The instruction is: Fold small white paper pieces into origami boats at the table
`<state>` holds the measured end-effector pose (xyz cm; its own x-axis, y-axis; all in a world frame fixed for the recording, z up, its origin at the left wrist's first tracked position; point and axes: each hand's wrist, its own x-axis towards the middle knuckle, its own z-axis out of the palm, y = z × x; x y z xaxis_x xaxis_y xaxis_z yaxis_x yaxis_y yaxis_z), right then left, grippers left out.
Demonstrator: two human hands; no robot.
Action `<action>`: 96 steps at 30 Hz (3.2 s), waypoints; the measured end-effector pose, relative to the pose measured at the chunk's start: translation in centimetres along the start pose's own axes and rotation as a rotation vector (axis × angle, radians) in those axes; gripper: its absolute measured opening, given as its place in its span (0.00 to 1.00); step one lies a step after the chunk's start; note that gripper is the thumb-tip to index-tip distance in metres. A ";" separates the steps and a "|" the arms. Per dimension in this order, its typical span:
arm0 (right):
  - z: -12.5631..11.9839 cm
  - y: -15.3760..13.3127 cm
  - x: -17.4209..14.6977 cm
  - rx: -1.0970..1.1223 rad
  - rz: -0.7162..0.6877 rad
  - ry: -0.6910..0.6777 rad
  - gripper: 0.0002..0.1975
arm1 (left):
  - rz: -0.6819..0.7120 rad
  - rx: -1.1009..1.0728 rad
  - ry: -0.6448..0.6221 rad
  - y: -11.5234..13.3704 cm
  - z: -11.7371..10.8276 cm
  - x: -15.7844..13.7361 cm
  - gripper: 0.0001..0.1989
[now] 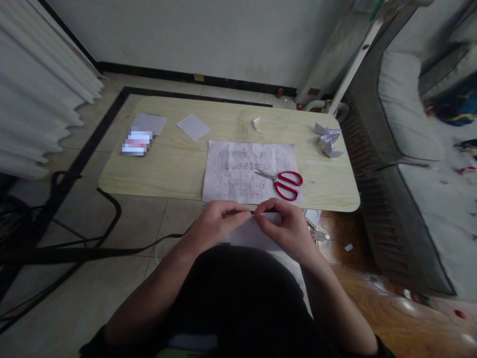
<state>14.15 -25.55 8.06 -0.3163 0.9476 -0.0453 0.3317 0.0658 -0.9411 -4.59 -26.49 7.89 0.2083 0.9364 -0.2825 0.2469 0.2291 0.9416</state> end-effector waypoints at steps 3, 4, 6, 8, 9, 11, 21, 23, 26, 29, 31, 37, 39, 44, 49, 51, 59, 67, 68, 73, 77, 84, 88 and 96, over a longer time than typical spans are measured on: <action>-0.1 0.1 0.0 0.001 0.008 -0.005 0.03 | 0.008 0.000 -0.021 -0.3 -0.1 0.0 0.10; -0.1 0.2 0.1 0.003 0.012 -0.008 0.03 | 0.009 0.000 -0.027 -0.3 -0.2 0.0 0.11; -0.2 0.2 0.1 0.012 0.022 -0.018 0.03 | 0.014 0.001 -0.032 -0.5 -0.2 0.1 0.11; -0.4 0.2 0.1 0.020 0.034 -0.037 0.03 | 0.019 0.005 -0.032 -0.5 -0.2 0.1 0.11; -0.4 0.3 0.1 0.022 0.040 -0.046 0.03 | 0.020 0.006 -0.032 -0.5 -0.3 0.1 0.11; -0.4 0.3 0.2 0.023 0.048 -0.059 0.03 | 0.019 0.007 -0.034 -0.5 -0.3 0.1 0.10; -0.5 0.3 0.2 0.001 0.070 -0.059 0.02 | 0.035 0.054 -0.080 -0.8 -0.4 0.3 0.10; -0.5 0.4 0.2 0.008 0.073 -0.052 0.02 | 0.040 0.058 -0.081 -0.7 -0.4 0.4 0.10; -0.5 0.6 0.1 0.018 0.073 -0.047 0.02 | 0.052 0.066 -0.067 -0.5 -0.4 0.3 0.10; -0.5 1.0 0.0 0.028 0.085 -0.039 0.05 | 0.052 0.092 -0.058 -0.4 -0.4 0.2 0.10; -0.5 1.2 0.0 0.047 0.097 -0.030 0.06 | 0.054 0.113 -0.060 -0.4 -0.4 0.1 0.09; -0.9 1.3 0.3 0.206 0.116 -0.116 0.09 | 0.120 0.213 -0.025 -0.2 0.1 -0.4 0.09; -1.0 1.2 0.5 0.204 0.126 -0.175 0.10 | 0.168 0.268 -0.017 -0.1 0.2 -0.5 0.10; -1.0 0.9 0.8 0.147 0.151 -0.226 0.11 | 0.250 0.372 0.022 0.0 0.1 -0.5 0.10; -0.9 1.3 0.9 0.146 0.161 -0.246 0.11 | 0.271 0.414 0.015 -0.5 -0.1 -0.5 0.10; -0.9 1.4 0.9 0.154 0.162 -0.246 0.11 | 0.277 0.416 0.007 -0.6 -0.1 -0.5 0.11; -1.2 1.0 0.9 0.103 0.177 -0.278 0.10 | 0.296 0.395 -0.002 -0.9 -0.1 -0.3 0.12; -1.4 0.6 0.7 0.063 0.140 -0.271 0.09 | 0.258 0.342 -0.009 -0.8 -0.1 -0.4 0.11; -1.4 0.6 0.7 0.052 0.138 -0.267 0.09 | 0.254 0.341 -0.008 -0.8 -0.1 -0.4 0.11; -1.6 0.2 0.4 0.014 0.141 -0.248 0.07 | 0.215 0.315 -0.017 -1.0 -0.1 -0.5 0.11; -1.6 -0.1 0.1 -0.018 0.106 -0.220 0.05 | 0.183 0.261 -0.020 -1.1 -0.1 -0.6 0.10; -1.5 -0.9 -0.6 -0.170 -0.068 -0.159 0.04 | 0.068 0.158 -0.092 -0.2 -0.4 -0.5 0.12; -1.6 -1.0 -0.7 -0.226 -0.139 -0.145 0.04 | 0.063 0.153 -0.141 0.0 -0.5 -0.2 0.12; -1.6 -0.6 -0.7 -0.171 -0.092 -0.125 0.03 | 0.077 0.159 -0.110 -0.4 -0.4 -0.1 0.10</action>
<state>15.62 -25.74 9.19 -0.4568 0.8895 -0.0128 0.4384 0.2126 -0.8733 -5.06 -26.59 7.66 0.3325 0.9128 -0.2373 0.3704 0.1050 0.9229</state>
